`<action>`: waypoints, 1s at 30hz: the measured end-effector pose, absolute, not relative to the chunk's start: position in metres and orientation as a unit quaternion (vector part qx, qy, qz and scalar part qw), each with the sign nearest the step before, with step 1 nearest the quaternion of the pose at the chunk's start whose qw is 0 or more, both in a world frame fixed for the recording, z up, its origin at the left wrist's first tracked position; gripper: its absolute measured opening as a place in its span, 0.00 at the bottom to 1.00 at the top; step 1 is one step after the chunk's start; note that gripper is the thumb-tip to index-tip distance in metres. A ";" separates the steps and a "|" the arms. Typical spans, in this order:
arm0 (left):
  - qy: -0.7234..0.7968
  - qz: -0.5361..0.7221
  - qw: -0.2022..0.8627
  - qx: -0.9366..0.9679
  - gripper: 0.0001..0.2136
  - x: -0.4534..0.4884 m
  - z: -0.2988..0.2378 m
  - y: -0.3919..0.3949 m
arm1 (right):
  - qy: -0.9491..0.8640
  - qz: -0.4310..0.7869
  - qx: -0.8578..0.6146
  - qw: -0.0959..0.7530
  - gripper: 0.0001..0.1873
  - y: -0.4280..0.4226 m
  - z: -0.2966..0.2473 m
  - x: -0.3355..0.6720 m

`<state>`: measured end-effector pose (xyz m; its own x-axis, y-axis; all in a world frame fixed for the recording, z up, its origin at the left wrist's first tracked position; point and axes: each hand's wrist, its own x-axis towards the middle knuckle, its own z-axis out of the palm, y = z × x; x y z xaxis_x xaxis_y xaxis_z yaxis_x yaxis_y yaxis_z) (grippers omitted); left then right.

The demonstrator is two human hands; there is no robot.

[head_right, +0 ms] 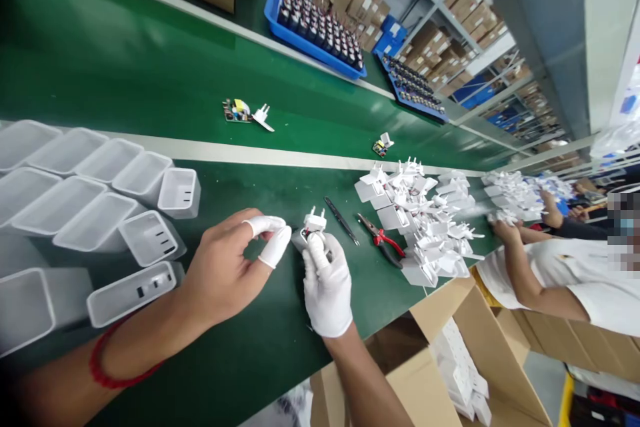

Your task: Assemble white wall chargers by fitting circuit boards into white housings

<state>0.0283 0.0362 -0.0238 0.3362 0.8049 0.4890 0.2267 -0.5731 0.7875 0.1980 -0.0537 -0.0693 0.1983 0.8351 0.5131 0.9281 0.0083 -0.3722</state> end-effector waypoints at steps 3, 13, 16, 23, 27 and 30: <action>0.327 0.464 0.300 0.767 0.10 0.029 -0.021 0.033 | -0.507 0.108 -0.737 0.434 0.17 -0.044 -0.057 0.198; 0.336 0.479 0.248 0.772 0.13 0.023 -0.008 0.040 | -0.165 0.502 -0.525 0.667 0.16 -0.009 -0.021 0.188; 0.357 0.460 0.255 0.772 0.13 0.023 -0.008 0.042 | -0.140 0.507 -0.515 0.676 0.12 -0.006 -0.026 0.187; 0.377 0.223 0.252 0.863 0.08 0.009 0.003 0.048 | -0.339 0.363 -0.628 0.598 0.19 0.025 -0.025 0.200; 0.324 0.056 0.187 0.926 0.09 -0.016 0.013 0.052 | -0.410 0.208 -0.674 0.579 0.24 0.090 -0.033 0.239; 0.320 -0.027 0.197 0.926 0.13 -0.027 0.023 0.056 | -0.436 0.115 -0.714 0.536 0.21 0.151 -0.040 0.272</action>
<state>-0.0273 0.0559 0.0230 0.7941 0.5819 -0.1756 0.6029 -0.7177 0.3484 0.2715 0.1515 -0.0404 0.5941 0.7450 0.3035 0.4994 -0.0459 -0.8651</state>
